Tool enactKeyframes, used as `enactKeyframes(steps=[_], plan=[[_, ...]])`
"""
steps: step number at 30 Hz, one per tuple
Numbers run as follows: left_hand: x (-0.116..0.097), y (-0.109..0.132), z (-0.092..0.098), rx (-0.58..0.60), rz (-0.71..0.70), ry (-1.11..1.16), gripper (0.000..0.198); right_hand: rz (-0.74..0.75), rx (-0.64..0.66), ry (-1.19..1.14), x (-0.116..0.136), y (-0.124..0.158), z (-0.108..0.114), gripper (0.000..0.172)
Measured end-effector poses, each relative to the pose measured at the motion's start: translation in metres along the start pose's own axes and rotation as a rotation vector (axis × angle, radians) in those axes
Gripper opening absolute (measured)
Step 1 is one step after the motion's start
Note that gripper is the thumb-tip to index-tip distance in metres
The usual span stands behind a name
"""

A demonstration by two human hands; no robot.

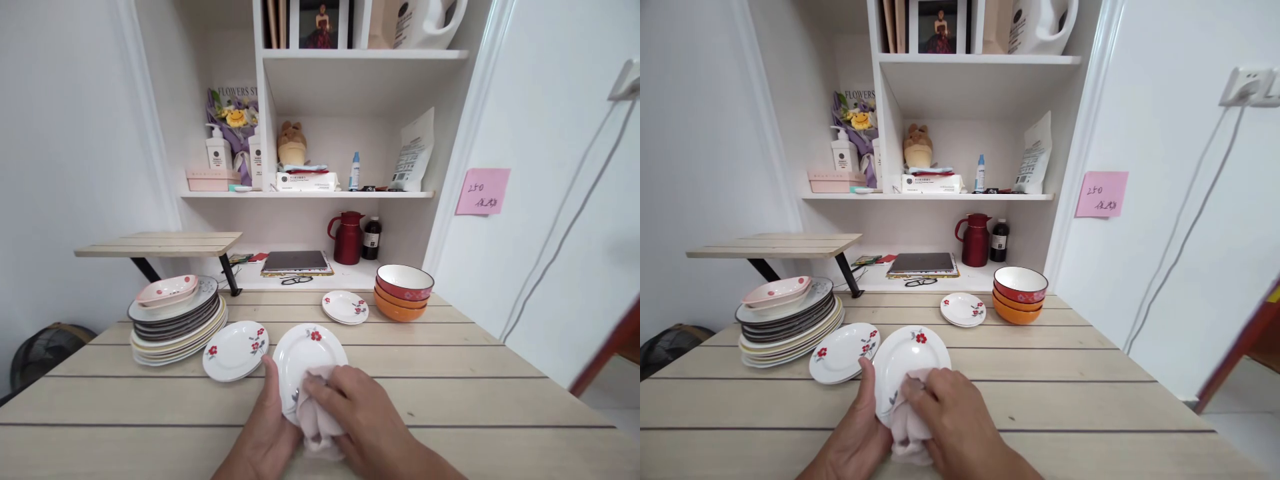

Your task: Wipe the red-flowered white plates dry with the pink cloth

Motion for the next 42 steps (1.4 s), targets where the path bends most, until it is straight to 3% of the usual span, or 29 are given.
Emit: enactKeyframes(steps=[2, 5, 9, 14, 21, 25, 29, 33, 37, 42], plan=[[0.009, 0.002, 0.001, 0.008, 0.109, -0.032, 0.071, 0.024, 0.0, 0.007, 0.006, -0.003, -0.003, 0.064], [0.02, 0.004, 0.0, 0.008, 0.199, -0.061, 0.072, 0.004, -0.031, 0.054, 0.005, -0.011, 0.001, 0.054], [0.021, 0.002, -0.006, 0.067, 0.161, -0.019, 0.074, -0.081, -0.094, 0.098, -0.011, -0.019, 0.016, 0.05], [0.016, -0.002, -0.005, 0.136, 0.101, 0.048, 0.067, -0.198, -0.014, 0.107, -0.029, -0.015, 0.017, 0.061], [-0.003, 0.0, -0.003, 0.064, -0.028, 0.064, 0.072, -0.163, 0.061, -0.01, -0.015, -0.005, 0.003, 0.049], [0.007, 0.004, -0.005, 0.061, 0.125, 0.019, 0.075, -0.046, 0.127, -0.032, 0.001, -0.005, -0.006, 0.055], [0.019, 0.006, -0.007, 0.096, 0.22, 0.008, 0.073, -0.026, 0.031, 0.008, -0.002, -0.011, 0.002, 0.059], [0.021, 0.004, -0.01, 0.164, 0.174, 0.024, 0.071, -0.187, -0.071, 0.109, -0.036, -0.01, 0.015, 0.069], [0.022, 0.004, -0.005, 0.154, 0.164, 0.0, 0.072, -0.277, -0.129, 0.19, -0.062, -0.006, 0.021, 0.069], [0.024, 0.004, -0.008, 0.116, 0.157, -0.006, 0.067, -0.231, -0.165, 0.148, -0.052, -0.009, 0.016, 0.064]])
Point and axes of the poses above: each hand's wrist, its own y-axis away from the middle knuckle, its own z-axis out of the back of the hand, x = y × z, the point moved 8 cm from there along -y, towards the middle knuckle, and after that the axes turned 11 degrees about -x, right-handed, at the moved point
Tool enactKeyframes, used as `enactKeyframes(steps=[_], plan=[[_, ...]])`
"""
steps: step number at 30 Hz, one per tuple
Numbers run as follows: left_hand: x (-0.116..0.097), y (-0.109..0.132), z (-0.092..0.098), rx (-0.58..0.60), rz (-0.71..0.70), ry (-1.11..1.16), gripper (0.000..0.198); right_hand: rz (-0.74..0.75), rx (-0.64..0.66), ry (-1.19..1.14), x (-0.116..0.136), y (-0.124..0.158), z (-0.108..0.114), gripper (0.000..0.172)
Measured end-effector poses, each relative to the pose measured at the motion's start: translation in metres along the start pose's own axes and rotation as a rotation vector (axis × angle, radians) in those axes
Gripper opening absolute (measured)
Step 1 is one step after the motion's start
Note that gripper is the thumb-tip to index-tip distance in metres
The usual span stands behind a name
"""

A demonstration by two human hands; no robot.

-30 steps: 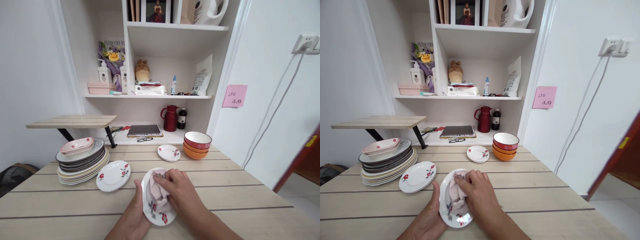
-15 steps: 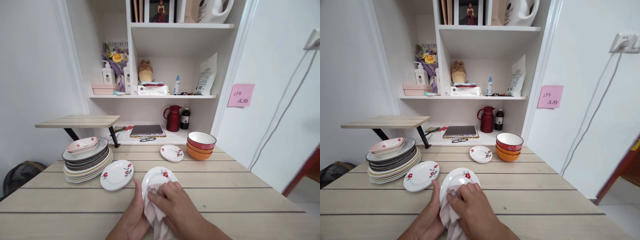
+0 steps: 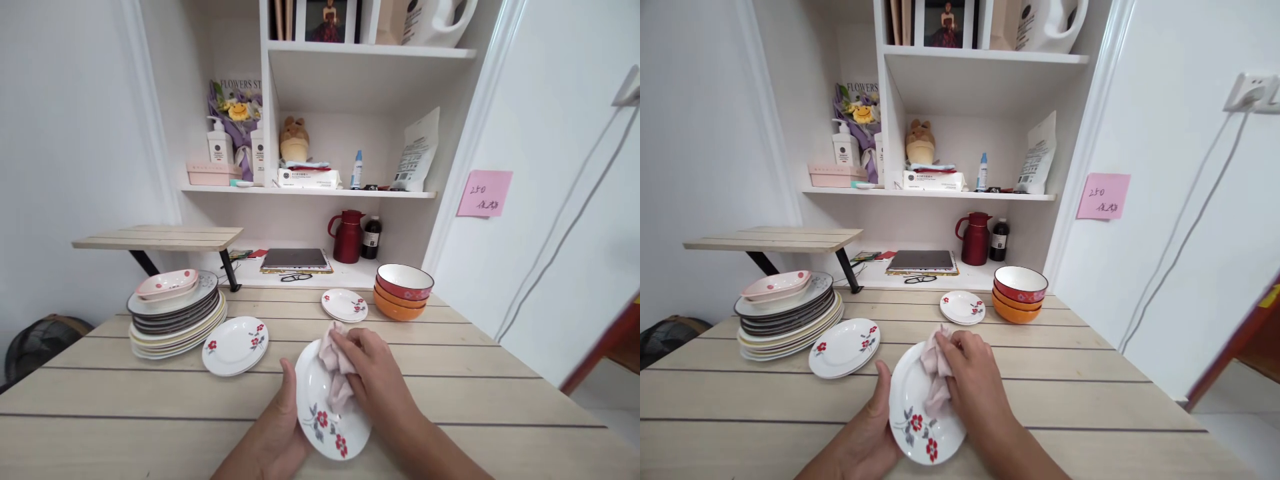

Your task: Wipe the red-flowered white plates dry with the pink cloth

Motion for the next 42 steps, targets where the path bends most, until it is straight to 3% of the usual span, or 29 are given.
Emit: enactKeyframes(steps=[6, 11, 15, 20, 26, 29, 33, 38, 42], plan=[[0.001, 0.0, -0.007, -0.048, 0.015, 0.035, 0.071, 0.151, 0.09, -0.166, 0.045, 0.003, -0.005, 0.064], [-0.004, 0.002, -0.003, -0.056, 0.011, 0.06, 0.074, 0.261, 0.296, -0.356, 0.068, 0.006, -0.005, 0.049], [-0.004, 0.0, 0.004, -0.107, 0.006, 0.046, 0.074, 0.236, 0.377, -0.384, 0.058, 0.005, 0.002, 0.035], [-0.003, -0.003, 0.007, -0.104, 0.013, 0.025, 0.065, 0.145, 0.424, -0.378, 0.03, 0.001, 0.01, 0.031], [-0.004, -0.003, 0.008, -0.113, 0.003, 0.008, 0.063, -0.107, 0.274, -0.227, -0.015, -0.004, 0.004, 0.056], [-0.003, -0.002, 0.01, -0.125, -0.003, 0.001, 0.062, -0.232, 0.23, -0.113, -0.027, 0.0, -0.003, 0.06], [-0.002, -0.002, 0.01, -0.133, -0.011, -0.002, 0.061, -0.236, 0.215, -0.052, -0.02, 0.004, -0.011, 0.065], [-0.004, -0.002, 0.003, -0.15, -0.045, 0.018, 0.056, -0.169, 0.204, -0.135, 0.002, 0.001, -0.012, 0.069], [-0.003, -0.003, 0.005, -0.176, -0.04, 0.026, 0.057, -0.045, 0.308, -0.3, 0.034, 0.001, -0.009, 0.06]])
Point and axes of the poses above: each hand's wrist, its own y-axis away from the middle knuckle, its own z-axis out of the back of the hand, x = y × z, the point moved 8 cm from there along -y, towards the middle knuckle, and after that the axes turned 11 degrees about -x, right-handed, at the moved point
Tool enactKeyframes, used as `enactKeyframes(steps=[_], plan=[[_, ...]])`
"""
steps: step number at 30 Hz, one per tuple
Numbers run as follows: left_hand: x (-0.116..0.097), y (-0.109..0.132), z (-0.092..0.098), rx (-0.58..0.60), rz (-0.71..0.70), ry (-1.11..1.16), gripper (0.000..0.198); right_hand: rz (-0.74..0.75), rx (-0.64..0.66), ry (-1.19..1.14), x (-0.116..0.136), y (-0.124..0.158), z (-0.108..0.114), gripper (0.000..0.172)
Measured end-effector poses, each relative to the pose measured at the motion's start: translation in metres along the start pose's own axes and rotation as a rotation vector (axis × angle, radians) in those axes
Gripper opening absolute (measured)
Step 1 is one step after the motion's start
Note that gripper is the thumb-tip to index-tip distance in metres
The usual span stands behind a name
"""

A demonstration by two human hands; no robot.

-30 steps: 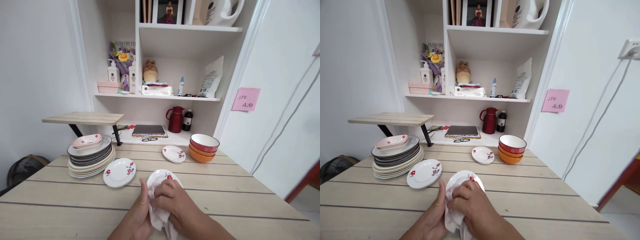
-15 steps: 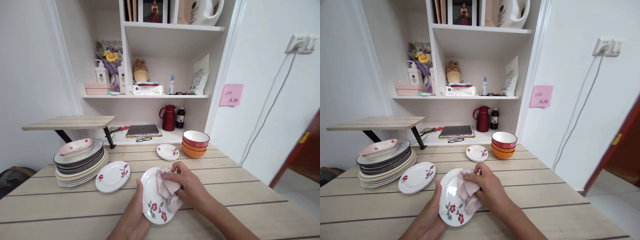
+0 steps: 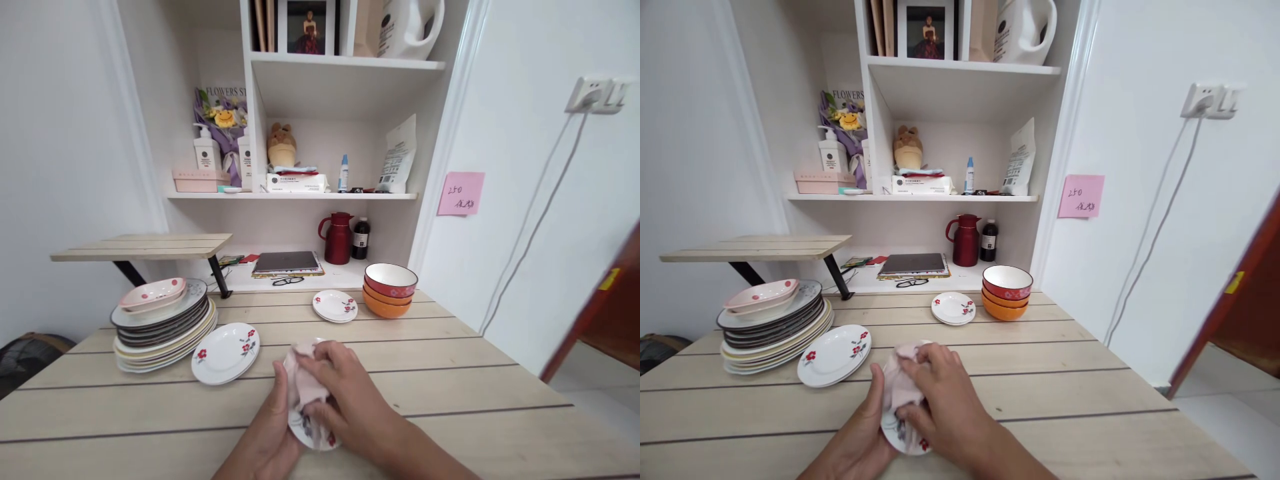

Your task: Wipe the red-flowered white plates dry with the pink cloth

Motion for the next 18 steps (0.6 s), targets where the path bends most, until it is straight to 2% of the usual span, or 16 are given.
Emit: enactKeyframes(steps=[3, 5, 7, 11, 15, 18], plan=[[0.0, -0.002, 0.008, -0.014, 0.006, -0.015, 0.06, 0.118, 0.1, -0.077, 0.019, 0.005, -0.007, 0.05], [0.0, -0.004, 0.014, -0.022, 0.014, -0.022, 0.061, 0.16, 0.117, -0.097, 0.02, 0.007, -0.008, 0.033], [0.001, -0.007, 0.017, -0.002, 0.04, -0.02, 0.065, 0.172, 0.126, -0.108, 0.015, 0.008, -0.007, 0.024], [0.004, -0.008, 0.014, 0.069, 0.074, -0.027, 0.071, 0.164, 0.191, -0.132, -0.002, 0.009, 0.005, 0.024], [0.001, -0.009, 0.015, 0.019, 0.028, -0.04, 0.072, 0.081, 0.199, -0.116, -0.017, 0.009, 0.019, 0.033], [0.0, -0.01, 0.014, 0.006, 0.026, -0.036, 0.068, 0.03, 0.163, -0.128, -0.02, 0.008, 0.019, 0.035]])
Point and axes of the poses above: each hand's wrist, its own y-axis away from the middle knuckle, its own z-axis out of the back of the hand, x = y × z, the point moved 8 cm from there along -y, towards the middle knuckle, and after that the axes turned 11 degrees about -x, right-handed, at the moved point
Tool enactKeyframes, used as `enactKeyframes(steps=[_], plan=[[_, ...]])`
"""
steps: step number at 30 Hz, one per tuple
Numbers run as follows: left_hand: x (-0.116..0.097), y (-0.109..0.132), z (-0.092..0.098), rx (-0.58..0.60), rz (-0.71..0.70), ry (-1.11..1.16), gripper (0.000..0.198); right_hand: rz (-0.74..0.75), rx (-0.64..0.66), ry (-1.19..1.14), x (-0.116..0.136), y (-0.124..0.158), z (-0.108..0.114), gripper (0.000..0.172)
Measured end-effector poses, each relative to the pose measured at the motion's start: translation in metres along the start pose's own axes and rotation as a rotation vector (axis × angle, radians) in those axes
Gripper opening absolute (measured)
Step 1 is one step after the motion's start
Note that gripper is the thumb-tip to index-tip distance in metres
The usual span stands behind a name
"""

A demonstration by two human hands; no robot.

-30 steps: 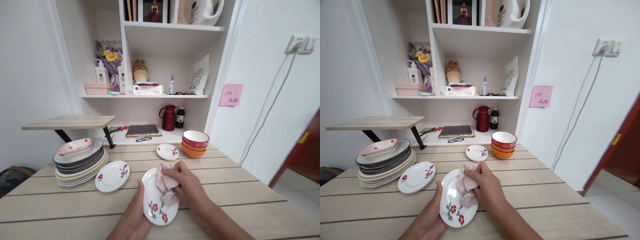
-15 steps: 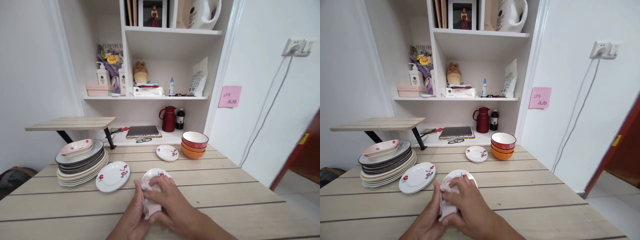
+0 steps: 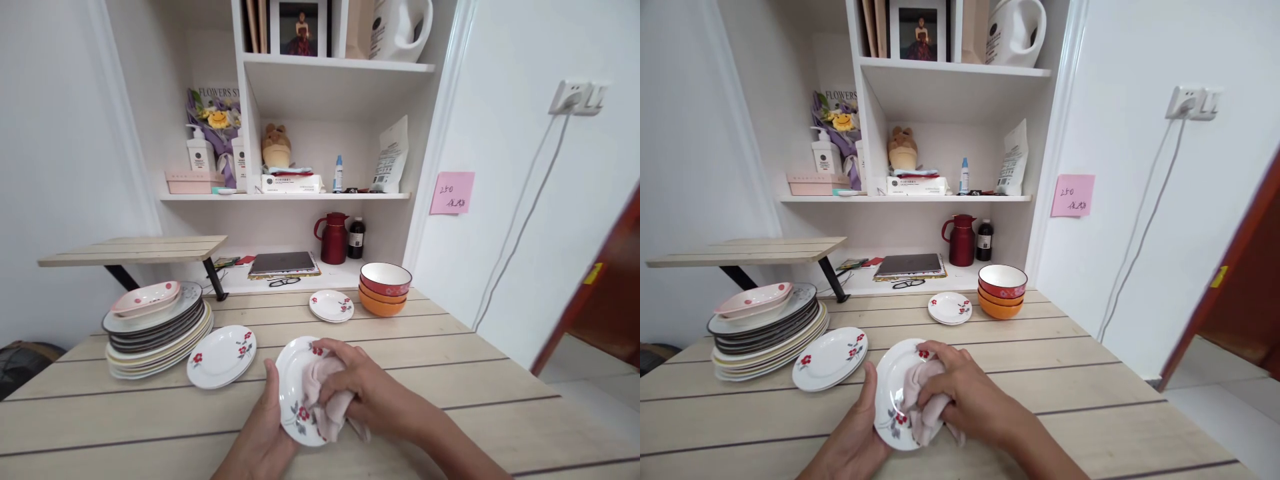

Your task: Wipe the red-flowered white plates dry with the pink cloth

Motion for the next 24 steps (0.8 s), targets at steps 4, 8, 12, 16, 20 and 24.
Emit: enactKeyframes(steps=[4, 8, 12, 16, 20, 24], plan=[[-0.001, 0.001, 0.0, 0.004, 0.017, -0.001, 0.064, 0.005, -0.108, 0.064, -0.005, -0.005, -0.002, 0.04], [-0.002, 0.003, 0.0, -0.027, -0.001, -0.015, 0.062, -0.096, -0.273, 0.19, -0.024, -0.006, 0.013, 0.052], [-0.001, 0.005, 0.0, -0.061, 0.005, -0.019, 0.065, -0.203, -0.245, 0.107, -0.037, -0.004, 0.016, 0.058], [-0.001, 0.005, 0.002, -0.085, 0.007, -0.024, 0.066, -0.152, -0.316, 0.094, -0.033, -0.003, 0.018, 0.072], [-0.001, 0.005, 0.001, -0.087, 0.011, -0.036, 0.066, -0.065, -0.396, 0.224, -0.023, -0.004, 0.017, 0.084], [-0.003, 0.009, -0.005, -0.074, -0.014, -0.051, 0.063, 0.033, -0.395, 0.357, -0.009, -0.004, 0.01, 0.061]])
Point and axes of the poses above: each hand's wrist, its own y-axis away from the middle knuckle, its own z-axis out of the back of the hand, x = y × z, the point moved 8 cm from there along -y, towards the middle knuckle, and after that the axes turned 11 degrees about -x, right-handed, at the moved point
